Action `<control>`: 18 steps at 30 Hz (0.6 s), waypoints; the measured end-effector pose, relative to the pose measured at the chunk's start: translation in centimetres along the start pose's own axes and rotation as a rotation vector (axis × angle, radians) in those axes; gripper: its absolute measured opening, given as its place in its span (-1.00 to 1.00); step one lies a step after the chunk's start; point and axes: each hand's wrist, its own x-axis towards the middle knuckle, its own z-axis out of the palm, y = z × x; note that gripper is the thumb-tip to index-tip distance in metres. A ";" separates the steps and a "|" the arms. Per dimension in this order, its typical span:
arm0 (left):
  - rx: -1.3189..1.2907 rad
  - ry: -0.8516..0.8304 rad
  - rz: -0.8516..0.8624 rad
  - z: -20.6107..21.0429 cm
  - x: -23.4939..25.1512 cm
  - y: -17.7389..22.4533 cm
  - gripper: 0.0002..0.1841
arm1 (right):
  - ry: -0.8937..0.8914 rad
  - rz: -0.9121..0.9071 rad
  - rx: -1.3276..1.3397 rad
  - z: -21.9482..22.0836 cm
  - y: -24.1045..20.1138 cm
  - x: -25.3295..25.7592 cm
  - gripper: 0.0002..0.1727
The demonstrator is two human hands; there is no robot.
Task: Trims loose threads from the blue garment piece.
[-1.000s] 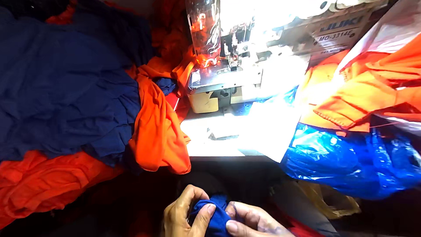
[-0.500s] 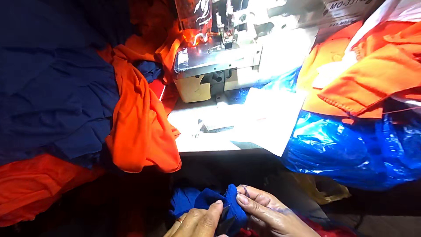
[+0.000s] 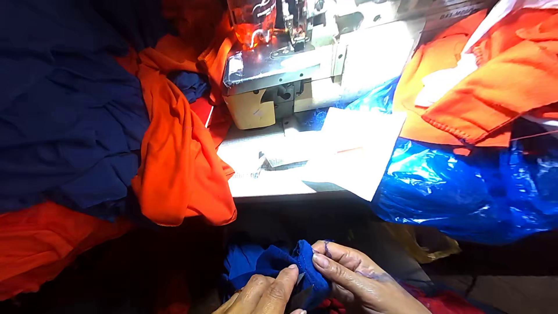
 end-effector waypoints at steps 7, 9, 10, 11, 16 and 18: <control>0.048 0.012 0.024 0.2 0.0 0.2 -0.69 | -0.023 0.009 -0.012 0.2 -0.3 -0.2 -0.76; -0.016 0.070 0.047 0.4 -0.1 0.1 -0.71 | -0.018 0.025 0.014 0.3 -0.3 -0.3 -0.75; -0.089 0.113 0.076 0.6 -0.2 0.0 -0.71 | -0.008 0.029 0.019 0.4 -0.1 -0.3 -0.75; -0.173 0.149 0.106 0.7 -0.3 -0.2 -0.71 | 0.003 0.036 0.024 0.5 -0.1 -0.3 -0.75; -0.192 0.146 0.102 0.3 -0.5 -0.6 -0.70 | 0.078 0.056 0.019 1.0 -0.5 -0.6 -0.77; -0.098 0.096 0.076 0.2 -0.6 -0.6 -0.70 | 0.082 0.051 0.017 1.1 -0.7 -0.6 -0.76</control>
